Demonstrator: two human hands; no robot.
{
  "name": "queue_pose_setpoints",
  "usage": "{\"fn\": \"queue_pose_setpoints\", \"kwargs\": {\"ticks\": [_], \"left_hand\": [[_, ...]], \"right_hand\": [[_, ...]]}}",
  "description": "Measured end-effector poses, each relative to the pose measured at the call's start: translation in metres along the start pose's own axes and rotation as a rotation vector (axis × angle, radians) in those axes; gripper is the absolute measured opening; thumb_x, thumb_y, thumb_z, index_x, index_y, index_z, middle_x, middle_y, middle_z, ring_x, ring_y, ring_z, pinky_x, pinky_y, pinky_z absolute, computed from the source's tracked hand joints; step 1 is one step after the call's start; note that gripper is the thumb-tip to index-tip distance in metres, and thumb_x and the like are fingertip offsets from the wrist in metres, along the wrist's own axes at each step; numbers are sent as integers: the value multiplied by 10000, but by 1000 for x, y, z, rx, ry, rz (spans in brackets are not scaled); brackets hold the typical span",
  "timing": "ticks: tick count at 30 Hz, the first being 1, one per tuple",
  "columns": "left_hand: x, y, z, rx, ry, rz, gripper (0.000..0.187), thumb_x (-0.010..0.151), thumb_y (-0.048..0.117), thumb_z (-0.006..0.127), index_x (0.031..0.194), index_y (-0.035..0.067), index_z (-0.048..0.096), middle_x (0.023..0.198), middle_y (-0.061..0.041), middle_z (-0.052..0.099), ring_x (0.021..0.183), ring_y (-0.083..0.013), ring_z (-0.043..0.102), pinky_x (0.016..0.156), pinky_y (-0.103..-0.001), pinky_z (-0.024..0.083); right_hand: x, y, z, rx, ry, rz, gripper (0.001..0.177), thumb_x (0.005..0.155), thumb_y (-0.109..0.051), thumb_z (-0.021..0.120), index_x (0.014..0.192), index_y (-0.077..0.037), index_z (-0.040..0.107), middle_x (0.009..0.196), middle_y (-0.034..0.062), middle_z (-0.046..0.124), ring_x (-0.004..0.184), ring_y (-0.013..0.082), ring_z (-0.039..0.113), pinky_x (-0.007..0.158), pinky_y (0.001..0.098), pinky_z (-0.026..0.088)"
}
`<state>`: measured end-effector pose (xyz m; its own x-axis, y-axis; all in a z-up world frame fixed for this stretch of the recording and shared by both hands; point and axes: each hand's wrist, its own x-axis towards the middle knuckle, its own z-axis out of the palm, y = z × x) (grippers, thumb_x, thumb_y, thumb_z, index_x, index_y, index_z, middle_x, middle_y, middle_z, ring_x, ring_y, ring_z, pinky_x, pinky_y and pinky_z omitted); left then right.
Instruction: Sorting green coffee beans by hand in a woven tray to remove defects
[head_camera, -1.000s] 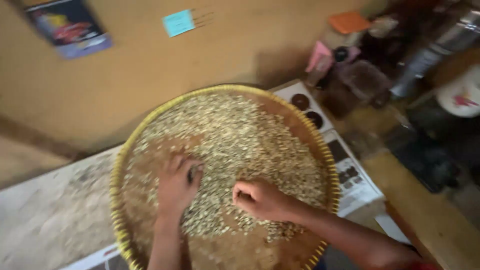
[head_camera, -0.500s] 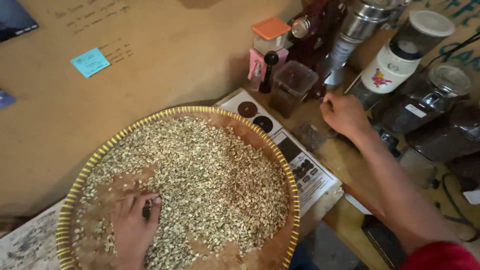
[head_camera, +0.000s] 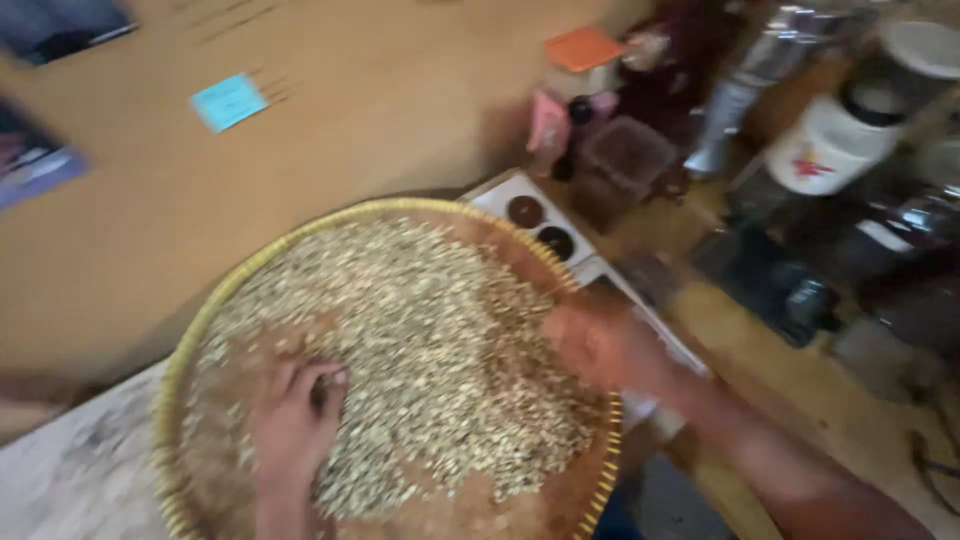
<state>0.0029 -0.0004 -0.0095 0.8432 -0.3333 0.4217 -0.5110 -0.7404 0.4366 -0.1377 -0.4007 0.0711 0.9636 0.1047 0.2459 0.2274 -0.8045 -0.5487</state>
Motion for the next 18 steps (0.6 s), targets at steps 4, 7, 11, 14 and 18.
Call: {"fn": "queue_pose_setpoints", "kwargs": {"ticks": [4,7,11,14,18], "left_hand": [[5,12,-15,-11,-11,-11,130,884,232,719,1007,221,762,1060,-45,682,1145,-298,620,1002,-424,469],[0,9,-19,-26,54,43,92,883,196,733,962,229,764,962,-1,684,933,-266,653,854,-412,490],[3,12,-29,-32,59,27,88,887,252,743,975,248,735,956,-5,664,927,-307,634,789,-443,489],[-1,5,-21,-21,46,-32,113,871,281,752,980,253,740,952,-14,653,948,-314,655,759,-458,515],[9,22,-42,-24,65,-17,115,878,277,758,989,254,740,929,8,631,946,-286,640,778,-444,510]], "right_hand": [[-11,-90,75,31,-282,-731,281,1105,-124,441,1183,20,668,1228,190,629,1249,390,544,1180,516,351],[-9,-105,103,-104,-440,-731,429,1048,-317,580,1444,-153,585,1570,172,480,1449,459,397,1180,640,238],[20,-76,116,-230,-380,-642,380,962,-313,584,1286,-115,607,1306,150,565,1184,382,533,952,560,434],[29,-71,121,-408,-354,-571,202,996,-130,533,1165,-90,637,1218,158,554,1129,395,569,916,561,472],[43,-117,119,-193,-410,-619,295,1026,-126,545,1301,-79,642,1316,183,546,1293,435,532,976,608,468]]}}
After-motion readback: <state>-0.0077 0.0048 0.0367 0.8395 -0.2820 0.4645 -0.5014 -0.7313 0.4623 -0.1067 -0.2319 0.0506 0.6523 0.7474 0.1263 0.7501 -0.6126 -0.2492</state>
